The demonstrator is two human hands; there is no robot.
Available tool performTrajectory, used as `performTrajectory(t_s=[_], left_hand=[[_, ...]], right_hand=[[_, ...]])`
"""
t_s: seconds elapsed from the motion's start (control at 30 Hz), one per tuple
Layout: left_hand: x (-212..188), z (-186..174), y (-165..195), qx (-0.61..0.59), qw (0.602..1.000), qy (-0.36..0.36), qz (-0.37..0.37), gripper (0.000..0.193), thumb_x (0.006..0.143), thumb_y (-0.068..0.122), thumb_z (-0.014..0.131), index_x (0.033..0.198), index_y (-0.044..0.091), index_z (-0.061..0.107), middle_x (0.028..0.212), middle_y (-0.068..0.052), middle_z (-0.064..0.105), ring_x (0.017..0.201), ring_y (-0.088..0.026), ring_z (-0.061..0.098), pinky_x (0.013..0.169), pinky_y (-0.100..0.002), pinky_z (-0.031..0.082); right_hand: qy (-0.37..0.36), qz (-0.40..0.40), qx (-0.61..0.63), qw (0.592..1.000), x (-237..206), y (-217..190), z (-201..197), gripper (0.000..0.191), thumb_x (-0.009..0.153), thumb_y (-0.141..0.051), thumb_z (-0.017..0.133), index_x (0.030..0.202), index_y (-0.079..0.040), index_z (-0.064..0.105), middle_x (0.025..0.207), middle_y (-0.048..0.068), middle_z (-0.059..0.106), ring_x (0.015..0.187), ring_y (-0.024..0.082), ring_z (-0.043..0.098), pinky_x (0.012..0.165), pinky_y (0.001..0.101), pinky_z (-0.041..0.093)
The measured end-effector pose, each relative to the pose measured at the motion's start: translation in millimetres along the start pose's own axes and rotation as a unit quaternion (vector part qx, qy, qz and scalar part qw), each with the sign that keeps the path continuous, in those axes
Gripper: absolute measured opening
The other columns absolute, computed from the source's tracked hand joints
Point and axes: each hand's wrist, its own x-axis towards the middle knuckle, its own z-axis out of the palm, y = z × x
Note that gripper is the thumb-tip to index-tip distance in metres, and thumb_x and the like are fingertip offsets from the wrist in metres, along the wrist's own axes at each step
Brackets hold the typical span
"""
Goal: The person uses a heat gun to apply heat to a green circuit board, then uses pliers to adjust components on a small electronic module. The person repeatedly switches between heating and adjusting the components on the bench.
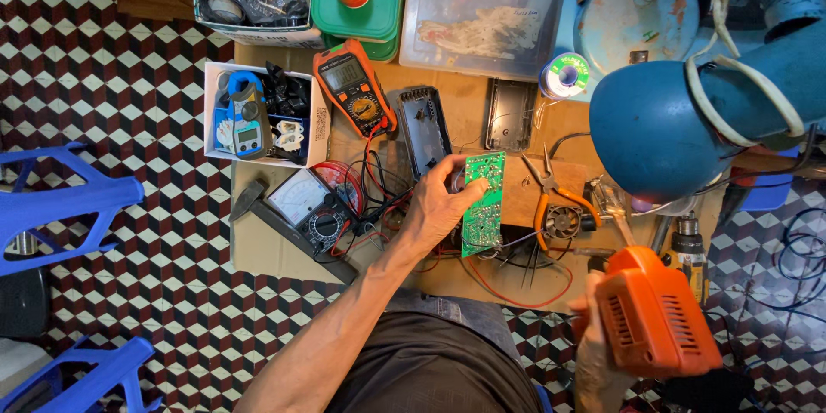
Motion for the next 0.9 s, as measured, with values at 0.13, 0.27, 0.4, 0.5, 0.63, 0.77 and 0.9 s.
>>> performTrajectory(t_s=[0.13,0.27,0.4,0.5,0.63,0.77,0.9], left_hand=[[-1,-6,5,-0.096,0.994,-0.05,-0.004,0.051,0.087,0.025,0.076,0.131,0.002,0.061,0.114,-0.004,0.068,0.101,-0.009,0.065,0.09,-0.028,0.055],[-1,-18,8,-0.168,0.978,-0.117,-0.025,0.063,0.087,0.027,0.076,0.141,0.004,0.053,0.129,-0.006,0.064,0.114,-0.013,0.061,0.101,-0.032,0.051],[-2,-23,7,-0.194,0.97,-0.141,-0.041,0.065,0.089,0.027,0.076,0.144,0.005,0.051,0.131,-0.005,0.062,0.122,-0.015,0.057,0.109,-0.035,0.045],[-2,-22,3,-0.211,0.967,-0.141,-0.034,0.062,0.092,0.025,0.075,0.145,0.004,0.052,0.133,-0.006,0.061,0.125,-0.015,0.055,0.112,-0.035,0.04],[-1,-20,-3,-0.238,0.961,-0.135,-0.045,0.059,0.092,0.022,0.074,0.144,0.005,0.054,0.134,-0.003,0.06,0.126,-0.015,0.054,0.112,-0.034,0.04],[1,-19,-4,-0.24,0.96,-0.133,-0.05,0.058,0.092,0.021,0.074,0.144,0.005,0.054,0.133,-0.003,0.061,0.125,-0.014,0.053,0.112,-0.034,0.04],[2,-19,-3,-0.24,0.96,-0.132,-0.053,0.054,0.093,0.02,0.073,0.141,0.005,0.055,0.131,-0.003,0.061,0.124,-0.014,0.054,0.111,-0.034,0.04]], right_hand=[[0.059,-0.058,-0.146,0.986,9,28,-28,0.021,0.104,-0.008,0.07,0.12,0.004,0.065,0.092,0.019,0.067,0.076,0.035,0.068,0.076,0.0477,0.054],[0.122,-0.283,-0.386,0.87,0,43,-48,0.03,0.098,0.01,0.075,0.125,0.01,0.062,0.118,0.029,0.065,0.101,0.049,0.071,0.083,0.0508,0.058],[0.145,-0.172,-0.294,0.929,-14,59,-44,0.038,0.107,-0.001,0.074,0.135,0.012,0.053,0.122,0.025,0.064,0.111,0.036,0.07,0.092,0.0406,0.058],[0.145,-0.066,-0.168,0.973,-22,69,-39,0.047,0.106,-0.01,0.078,0.138,0.011,0.052,0.122,0.021,0.065,0.115,0.03,0.07,0.097,0.0379,0.059],[0.152,-0.082,-0.057,0.983,-30,73,-34,0.06,0.102,-0.02,0.079,0.143,0.012,0.049,0.131,0.02,0.066,0.122,0.028,0.068,0.107,0.0364,0.056],[0.142,-0.079,-0.083,0.983,-30,70,-35,0.061,0.098,-0.027,0.087,0.133,0.009,0.052,0.127,0.019,0.067,0.119,0.028,0.068,0.105,0.0361,0.053],[0.123,-0.065,-0.062,0.988,-27,65,-36,0.066,0.094,-0.031,0.086,0.135,0.008,0.052,0.123,0.016,0.065,0.117,0.024,0.066,0.102,0.0345,0.051]])
